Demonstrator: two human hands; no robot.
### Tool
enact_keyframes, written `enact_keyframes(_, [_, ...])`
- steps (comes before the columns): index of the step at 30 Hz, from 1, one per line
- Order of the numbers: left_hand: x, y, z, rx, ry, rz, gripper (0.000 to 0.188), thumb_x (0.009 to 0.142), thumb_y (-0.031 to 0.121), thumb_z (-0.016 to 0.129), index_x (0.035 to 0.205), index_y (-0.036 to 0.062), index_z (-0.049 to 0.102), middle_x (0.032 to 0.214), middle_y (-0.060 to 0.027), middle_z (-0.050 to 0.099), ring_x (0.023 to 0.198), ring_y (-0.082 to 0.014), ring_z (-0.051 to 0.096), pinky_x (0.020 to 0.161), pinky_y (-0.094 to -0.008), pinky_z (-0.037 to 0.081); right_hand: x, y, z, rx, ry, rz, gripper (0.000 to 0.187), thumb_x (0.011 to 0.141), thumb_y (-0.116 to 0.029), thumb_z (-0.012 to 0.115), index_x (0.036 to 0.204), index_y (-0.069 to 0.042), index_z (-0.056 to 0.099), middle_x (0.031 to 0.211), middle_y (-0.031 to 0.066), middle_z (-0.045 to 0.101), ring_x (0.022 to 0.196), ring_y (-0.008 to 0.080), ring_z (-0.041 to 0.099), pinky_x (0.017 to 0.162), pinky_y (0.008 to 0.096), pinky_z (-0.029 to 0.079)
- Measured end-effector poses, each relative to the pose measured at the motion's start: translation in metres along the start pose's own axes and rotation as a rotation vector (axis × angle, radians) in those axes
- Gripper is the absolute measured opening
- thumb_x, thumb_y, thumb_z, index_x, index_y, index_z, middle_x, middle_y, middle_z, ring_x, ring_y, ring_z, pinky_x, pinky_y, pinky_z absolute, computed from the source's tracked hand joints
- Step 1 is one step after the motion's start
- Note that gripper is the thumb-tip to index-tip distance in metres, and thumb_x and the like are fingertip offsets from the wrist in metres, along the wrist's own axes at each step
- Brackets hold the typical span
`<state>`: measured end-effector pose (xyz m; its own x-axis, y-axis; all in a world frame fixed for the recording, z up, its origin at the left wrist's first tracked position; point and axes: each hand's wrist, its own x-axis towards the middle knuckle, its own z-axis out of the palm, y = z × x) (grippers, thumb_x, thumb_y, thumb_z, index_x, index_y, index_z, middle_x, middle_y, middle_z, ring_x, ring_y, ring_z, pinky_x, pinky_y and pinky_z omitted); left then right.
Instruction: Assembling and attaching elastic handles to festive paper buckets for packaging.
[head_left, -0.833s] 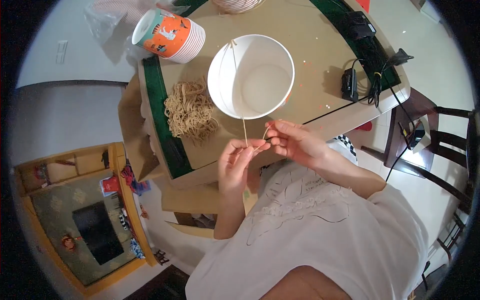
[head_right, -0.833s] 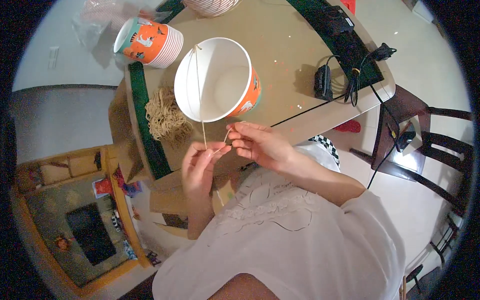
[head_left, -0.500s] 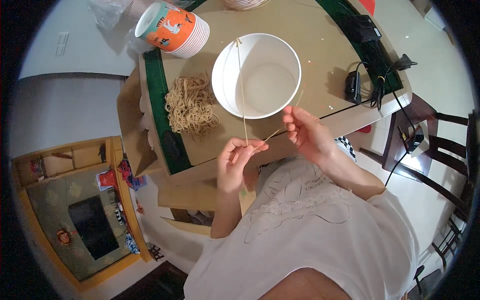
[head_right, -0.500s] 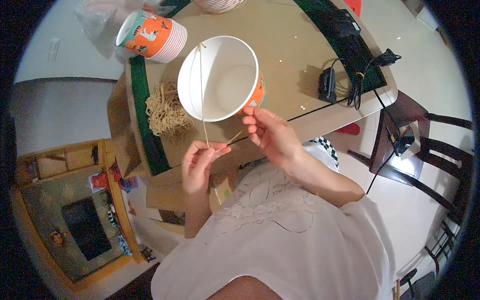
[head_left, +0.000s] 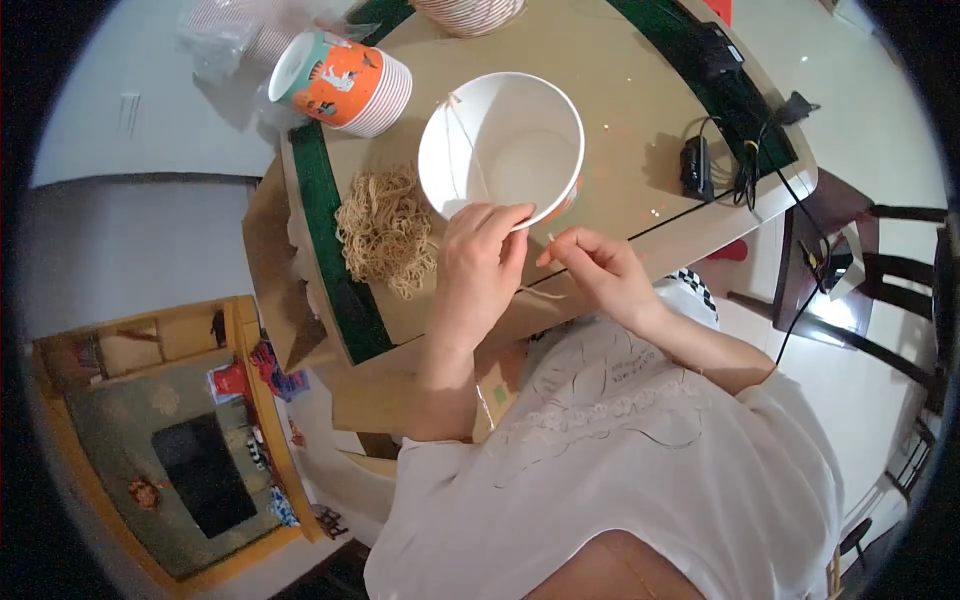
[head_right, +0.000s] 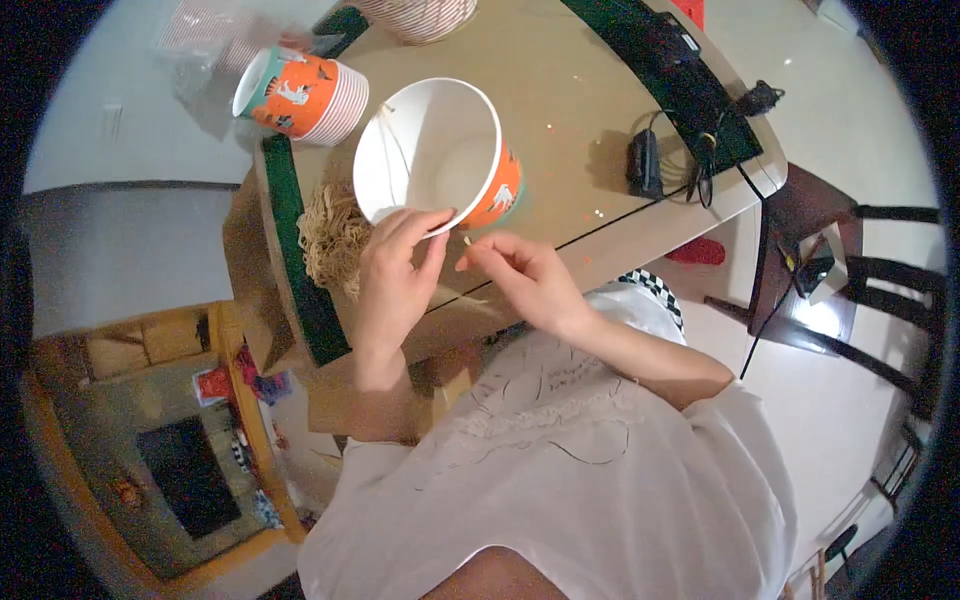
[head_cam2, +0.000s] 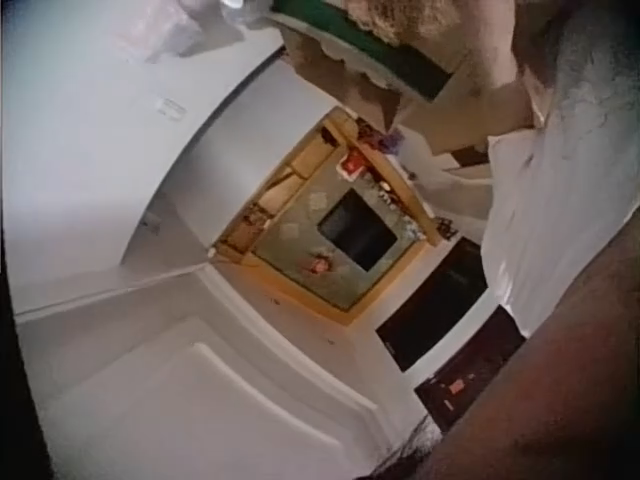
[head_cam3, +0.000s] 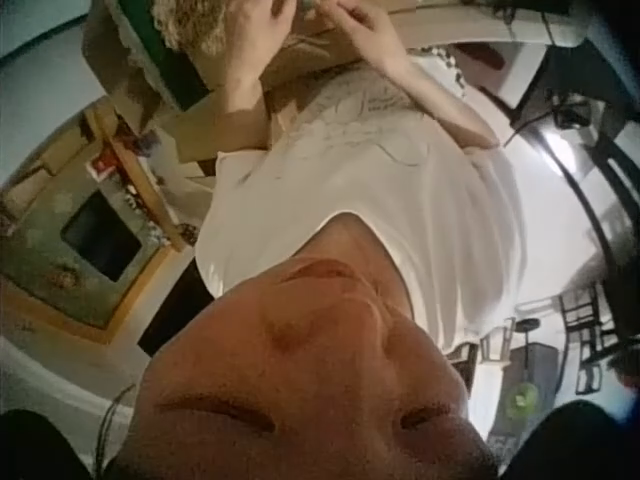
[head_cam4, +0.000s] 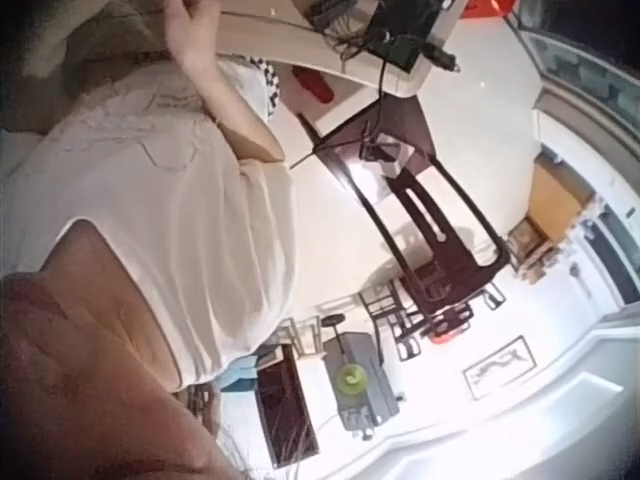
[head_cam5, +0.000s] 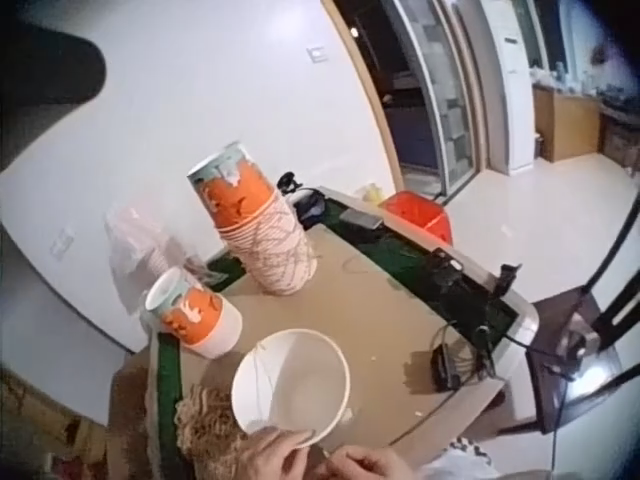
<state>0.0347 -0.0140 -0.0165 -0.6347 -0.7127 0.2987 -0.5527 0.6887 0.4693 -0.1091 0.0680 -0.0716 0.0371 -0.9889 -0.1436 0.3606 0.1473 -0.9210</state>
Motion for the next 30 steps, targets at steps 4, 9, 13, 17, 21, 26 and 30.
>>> enact_keyframes(4, [0.006,0.005,0.004,-0.092,-0.035,-0.036,0.02,0.079,0.001,0.059,0.099,0.0048,0.063,0.086,-0.0093,0.062,0.08,-0.0281,0.059,0.073,-0.037,0.045,0.014,-0.001,-0.009,0.021,-0.001,-0.054,0.023,0.095,-0.019,0.048,0.087,-0.001,0.06,0.085,-0.0009,0.06,0.085,0.0061,0.051,0.081,0.0237,0.041])
enact_keyframes(9, [0.013,0.008,0.003,-0.185,-0.076,-0.08,0.021,0.08,0.0,0.058,0.1,0.0027,0.062,0.086,-0.011,0.061,0.079,-0.0284,0.06,0.068,-0.0358,0.047,0.027,0.001,-0.017,0.024,0.008,-0.092,0.021,0.093,-0.017,0.049,0.083,-0.002,0.06,0.082,-0.001,0.059,0.084,0.0071,0.052,0.081,0.0237,0.041])
enact_keyframes(13, [0.015,0.011,0.004,-0.232,-0.103,-0.087,0.021,0.08,-0.001,0.058,0.101,0.0018,0.061,0.086,-0.012,0.061,0.08,-0.0268,0.062,0.068,-0.0338,0.049,0.028,-0.001,-0.017,0.083,0.008,-0.07,0.02,0.091,-0.015,0.05,0.08,-0.002,0.06,0.081,-0.0001,0.059,0.083,0.0081,0.052,0.081,0.0239,0.041])
enact_keyframes(17, [0.017,0.012,0.004,-0.233,-0.138,-0.088,0.024,0.079,-0.001,0.058,0.103,0.0022,0.06,0.087,-0.0123,0.061,0.081,-0.0264,0.062,0.069,-0.0334,0.049,0.029,-0.001,-0.021,0.079,-0.019,-0.063,0.02,0.09,-0.015,0.05,0.078,-0.002,0.061,0.079,0.0005,0.06,0.082,0.0085,0.053,0.08,0.0241,0.041])
enact_keyframes(21, [0.02,0.012,0.002,-0.219,-0.171,-0.08,0.027,0.079,-0.002,0.058,0.105,0.0023,0.059,0.089,-0.0127,0.061,0.081,-0.0268,0.062,0.07,-0.0338,0.05,0.03,-0.001,-0.025,0.086,-0.051,-0.073,0.021,0.09,-0.015,0.05,0.078,-0.002,0.061,0.079,0.0007,0.06,0.081,0.0086,0.053,0.08,0.0244,0.042])
enact_keyframes(26, [0.022,0.015,0.001,-0.24,-0.21,-0.105,0.029,0.078,-0.003,0.058,0.106,0.0022,0.059,0.091,-0.0132,0.061,0.082,-0.0269,0.062,0.071,-0.0337,0.05,0.029,-0.004,-0.026,0.096,-0.037,-0.024,0.022,0.09,-0.015,0.05,0.077,-0.002,0.061,0.079,0.0011,0.06,0.081,0.0086,0.053,0.079,0.0247,0.042])
enact_keyframes(30, [0.022,0.015,0.002,-0.231,-0.217,-0.099,0.03,0.078,-0.003,0.058,0.107,0.0018,0.058,0.091,-0.0135,0.061,0.082,-0.026,0.062,0.071,-0.0331,0.05,0.03,-0.002,-0.027,0.093,-0.039,-0.045,0.022,0.09,-0.016,0.05,0.077,-0.002,0.061,0.079,0.0013,0.059,0.081,0.0087,0.053,0.079,0.0247,0.042])
